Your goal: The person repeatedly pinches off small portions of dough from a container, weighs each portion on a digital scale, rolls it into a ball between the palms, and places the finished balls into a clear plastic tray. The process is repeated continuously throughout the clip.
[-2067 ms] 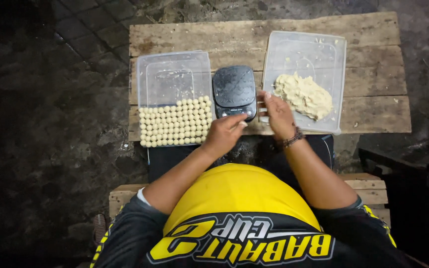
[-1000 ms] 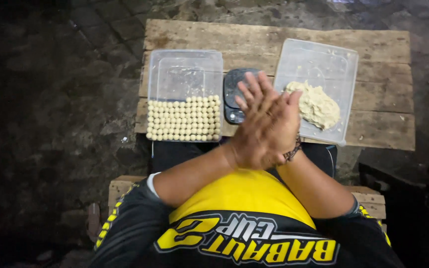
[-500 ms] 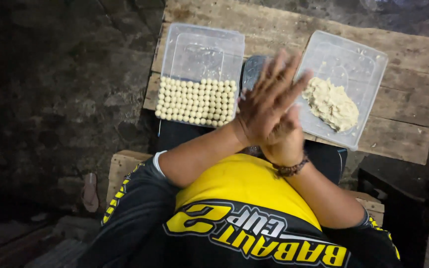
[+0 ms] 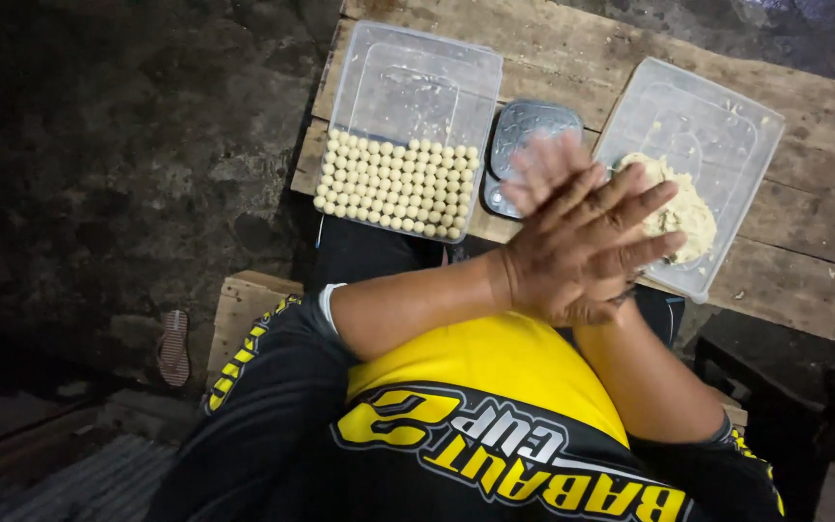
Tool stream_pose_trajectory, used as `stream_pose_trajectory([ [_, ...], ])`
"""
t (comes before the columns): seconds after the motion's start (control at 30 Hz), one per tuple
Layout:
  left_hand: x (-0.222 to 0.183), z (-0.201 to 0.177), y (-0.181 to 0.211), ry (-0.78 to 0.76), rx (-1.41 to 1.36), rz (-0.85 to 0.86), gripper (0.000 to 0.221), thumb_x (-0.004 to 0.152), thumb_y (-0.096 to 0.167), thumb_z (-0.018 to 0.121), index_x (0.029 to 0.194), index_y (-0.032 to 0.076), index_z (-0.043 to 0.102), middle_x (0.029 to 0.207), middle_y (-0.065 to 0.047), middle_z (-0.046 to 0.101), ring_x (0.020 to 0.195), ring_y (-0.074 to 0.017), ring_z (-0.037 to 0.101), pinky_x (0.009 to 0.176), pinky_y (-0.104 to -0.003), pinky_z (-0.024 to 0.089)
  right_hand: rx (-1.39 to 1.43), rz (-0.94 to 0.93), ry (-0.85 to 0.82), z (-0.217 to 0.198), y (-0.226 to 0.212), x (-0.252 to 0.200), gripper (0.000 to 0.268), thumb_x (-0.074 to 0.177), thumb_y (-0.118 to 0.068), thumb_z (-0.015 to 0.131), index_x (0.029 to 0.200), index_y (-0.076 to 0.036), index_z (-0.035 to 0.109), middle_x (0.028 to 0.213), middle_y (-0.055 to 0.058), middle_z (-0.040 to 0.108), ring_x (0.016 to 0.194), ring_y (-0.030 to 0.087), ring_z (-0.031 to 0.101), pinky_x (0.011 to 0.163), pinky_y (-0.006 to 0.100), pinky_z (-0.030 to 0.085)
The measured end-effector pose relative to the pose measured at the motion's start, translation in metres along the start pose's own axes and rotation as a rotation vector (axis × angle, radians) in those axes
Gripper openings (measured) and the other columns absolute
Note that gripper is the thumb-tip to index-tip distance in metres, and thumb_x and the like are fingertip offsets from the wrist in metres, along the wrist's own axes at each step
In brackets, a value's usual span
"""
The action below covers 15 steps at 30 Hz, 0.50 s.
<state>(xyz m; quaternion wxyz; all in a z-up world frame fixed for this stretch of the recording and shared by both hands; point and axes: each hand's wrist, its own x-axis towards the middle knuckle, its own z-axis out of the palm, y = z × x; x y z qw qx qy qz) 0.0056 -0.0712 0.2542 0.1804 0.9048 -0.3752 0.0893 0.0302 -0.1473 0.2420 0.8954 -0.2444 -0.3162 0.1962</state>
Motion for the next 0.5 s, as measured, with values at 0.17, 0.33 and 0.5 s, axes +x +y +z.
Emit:
stream_pose_trajectory([
  [0.17, 0.006, 0.022, -0.034, 0.589, -0.136, -0.034, 0.085, 0.106, 0.079, 0.004, 0.174, 0.033, -0.014, 0.182, -0.002, -0.016, 0.174, -0.0396, -0.002, 0.149, -0.068, 0.006, 0.017, -0.033, 0.324, -0.04, 0.004, -0.07, 0.071, 0.109, -0.064, 0.024, 0.16, -0.019, 0.044, 0.166, 0.004, 0.048, 0.138, 0.005, 0.059, 0.097, 0.016, 0.056],
  [0.33, 0.001, 0.02, -0.015, 0.265, -0.195, 0.04, 0.095, 0.087, 0.086, 0.013, 0.167, 0.035, 0.013, 0.179, -0.001, 0.009, 0.17, -0.0338, 0.004, 0.141, -0.067, 0.0, -0.088, -0.011, 0.249, -0.026, 0.002, -0.05, 0.071, 0.108, -0.067, 0.022, 0.162, -0.023, 0.039, 0.171, 0.002, 0.036, 0.151, 0.012, 0.039, 0.116, 0.027, 0.04],
  [0.5, 0.003, 0.027, -0.035, 0.601, -0.173, -0.062, 0.086, 0.105, 0.08, 0.002, 0.175, 0.034, -0.014, 0.183, -0.001, -0.017, 0.175, -0.0376, -0.002, 0.15, -0.07, 0.005, -0.226, 0.023, 0.192, 0.025, 0.011, -0.013, 0.072, 0.108, -0.071, 0.019, 0.164, -0.028, 0.033, 0.178, 0.001, 0.019, 0.169, 0.023, 0.015, 0.14, 0.043, 0.021],
])
